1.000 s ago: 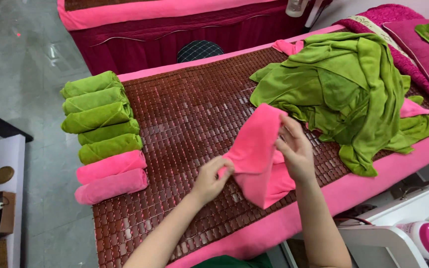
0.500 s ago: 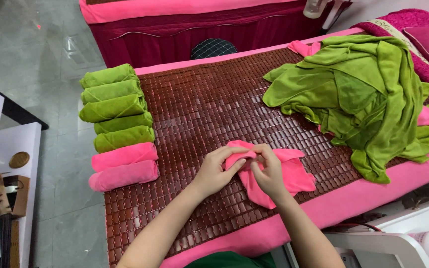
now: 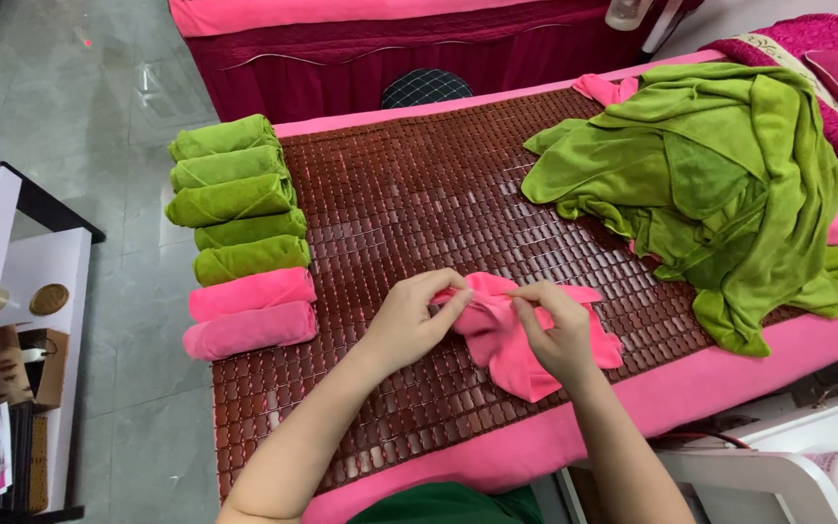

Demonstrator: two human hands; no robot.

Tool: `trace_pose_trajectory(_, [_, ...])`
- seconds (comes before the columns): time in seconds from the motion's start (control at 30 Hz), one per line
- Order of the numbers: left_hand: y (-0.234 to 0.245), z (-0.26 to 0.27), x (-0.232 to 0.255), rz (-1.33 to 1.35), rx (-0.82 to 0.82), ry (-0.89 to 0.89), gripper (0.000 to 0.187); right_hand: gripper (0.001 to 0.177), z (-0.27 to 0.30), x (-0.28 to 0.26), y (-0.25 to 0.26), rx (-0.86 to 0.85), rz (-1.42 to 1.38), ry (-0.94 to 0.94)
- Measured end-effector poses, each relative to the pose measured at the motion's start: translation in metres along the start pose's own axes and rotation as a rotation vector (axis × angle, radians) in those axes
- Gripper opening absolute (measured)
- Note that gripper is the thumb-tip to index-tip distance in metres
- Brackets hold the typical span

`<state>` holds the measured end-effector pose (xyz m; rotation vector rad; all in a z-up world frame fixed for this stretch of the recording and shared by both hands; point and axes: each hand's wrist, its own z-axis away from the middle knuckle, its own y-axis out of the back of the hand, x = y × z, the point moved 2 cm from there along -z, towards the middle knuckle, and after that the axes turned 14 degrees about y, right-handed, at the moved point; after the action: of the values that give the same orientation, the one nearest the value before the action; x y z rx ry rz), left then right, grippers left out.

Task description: A person is folding a pink towel into a decorative roll on a massage table in a spa setting.

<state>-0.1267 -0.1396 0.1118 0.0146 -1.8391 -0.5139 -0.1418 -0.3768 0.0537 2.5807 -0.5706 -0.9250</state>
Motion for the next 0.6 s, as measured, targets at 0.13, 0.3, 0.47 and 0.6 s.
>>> trace_pose_trajectory(0.13, [0.005, 0.000, 0.012, 0.024, 0.023, 0.052, 0.007, 0.014, 0.007, 0.001, 0.004, 0.042, -0.199, -0.038])
trace_pose_trajectory(0.3, [0.004, 0.002, 0.029, 0.047, -0.075, 0.110, 0.011, 0.029, -0.011, -0.041, -0.007, -0.031, -0.296, -0.072])
trace_pose_trajectory(0.47, [0.008, 0.006, 0.037, 0.004, -0.124, 0.111, 0.010, 0.020, -0.009, -0.026, -0.013, -0.095, -0.356, -0.174])
trace_pose_trajectory(0.6, [0.019, 0.008, 0.039, -0.036, -0.153, 0.123, 0.018, 0.010, -0.007, -0.017, -0.011, -0.139, -0.500, -0.208])
